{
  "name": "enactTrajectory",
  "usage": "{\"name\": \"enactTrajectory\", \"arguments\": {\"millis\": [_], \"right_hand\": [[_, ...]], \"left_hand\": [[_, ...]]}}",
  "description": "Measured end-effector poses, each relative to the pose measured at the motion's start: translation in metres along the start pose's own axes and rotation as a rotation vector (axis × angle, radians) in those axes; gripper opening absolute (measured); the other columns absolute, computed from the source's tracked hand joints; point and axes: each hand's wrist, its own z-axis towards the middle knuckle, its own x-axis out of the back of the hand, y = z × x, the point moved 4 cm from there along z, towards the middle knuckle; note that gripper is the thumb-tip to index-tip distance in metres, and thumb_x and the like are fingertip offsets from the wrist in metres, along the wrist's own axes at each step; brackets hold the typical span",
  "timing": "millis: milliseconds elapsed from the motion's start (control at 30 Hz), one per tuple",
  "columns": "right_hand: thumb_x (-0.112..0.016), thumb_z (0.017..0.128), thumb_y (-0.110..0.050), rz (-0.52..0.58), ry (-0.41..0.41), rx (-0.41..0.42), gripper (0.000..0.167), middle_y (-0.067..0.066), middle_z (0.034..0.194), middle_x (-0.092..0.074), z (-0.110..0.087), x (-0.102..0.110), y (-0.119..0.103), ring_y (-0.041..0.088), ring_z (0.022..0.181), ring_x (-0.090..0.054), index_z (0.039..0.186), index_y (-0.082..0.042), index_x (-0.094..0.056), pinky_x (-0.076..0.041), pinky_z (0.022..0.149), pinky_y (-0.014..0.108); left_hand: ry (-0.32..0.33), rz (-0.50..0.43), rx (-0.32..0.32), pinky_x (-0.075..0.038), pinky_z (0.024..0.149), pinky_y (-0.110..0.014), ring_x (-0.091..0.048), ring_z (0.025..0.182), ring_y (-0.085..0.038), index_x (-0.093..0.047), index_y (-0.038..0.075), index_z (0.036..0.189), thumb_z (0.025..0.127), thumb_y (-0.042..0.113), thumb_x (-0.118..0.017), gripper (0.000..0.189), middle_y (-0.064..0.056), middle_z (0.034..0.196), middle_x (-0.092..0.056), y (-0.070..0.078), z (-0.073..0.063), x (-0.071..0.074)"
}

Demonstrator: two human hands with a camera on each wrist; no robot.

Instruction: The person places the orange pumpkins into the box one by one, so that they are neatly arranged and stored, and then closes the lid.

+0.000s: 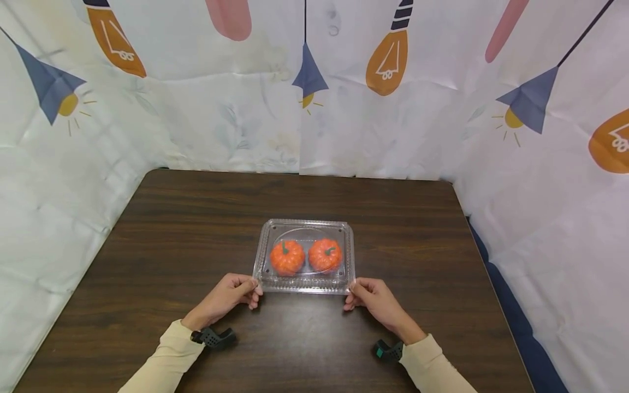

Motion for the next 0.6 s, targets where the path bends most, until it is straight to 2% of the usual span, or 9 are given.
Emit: {"name": "enactTrajectory", "arguments": {"millis": [200, 333, 467, 600], "right_hand": [[-0.049, 0.111, -0.023, 0.059, 0.01, -0.017, 0.045, -0.005, 0.089, -0.072, 0.001, 0.001, 0.003, 0.011, 0.085, -0.077, 0.109, 0.022, -0.057, -0.065, 0.084, 0.032], [-0.049, 0.111, -0.023, 0.061, 0.012, -0.036, 0.048, -0.006, 0.089, -0.074, 0.001, 0.002, 0.002, 0.012, 0.084, -0.077, 0.11, 0.024, -0.056, -0.065, 0.084, 0.031], [-0.05, 0.11, -0.026, 0.031, 0.031, -0.064, 0.046, -0.004, 0.091, -0.075, 0.002, 0.007, -0.001, 0.013, 0.085, -0.078, 0.111, 0.019, -0.061, -0.064, 0.084, 0.031], [-0.049, 0.111, -0.03, 0.004, 0.069, -0.09, 0.044, -0.002, 0.092, -0.075, 0.002, 0.015, -0.004, 0.015, 0.087, -0.078, 0.113, 0.011, -0.065, -0.064, 0.085, 0.031]], "left_hand": [[-0.014, -0.006, 0.038, -0.062, 0.07, -0.024, -0.069, 0.074, -0.008, -0.064, -0.022, 0.107, 0.108, 0.012, -0.048, 0.037, -0.001, 0.083, -0.07, 0.0, 0.001, 0.002], [-0.026, -0.008, 0.058, -0.063, 0.072, -0.024, -0.07, 0.076, -0.009, -0.066, -0.019, 0.109, 0.109, 0.015, -0.049, 0.038, -0.002, 0.085, -0.072, 0.0, 0.001, 0.003], [-0.036, 0.01, 0.066, -0.063, 0.075, -0.025, -0.071, 0.078, -0.01, -0.068, -0.017, 0.112, 0.109, 0.024, -0.051, 0.044, -0.004, 0.089, -0.073, 0.0, -0.001, 0.004], [-0.018, 0.036, 0.079, -0.064, 0.077, -0.026, -0.072, 0.082, -0.012, -0.068, -0.016, 0.111, 0.11, 0.035, -0.05, 0.054, -0.006, 0.092, -0.074, 0.0, -0.006, 0.011]]}}
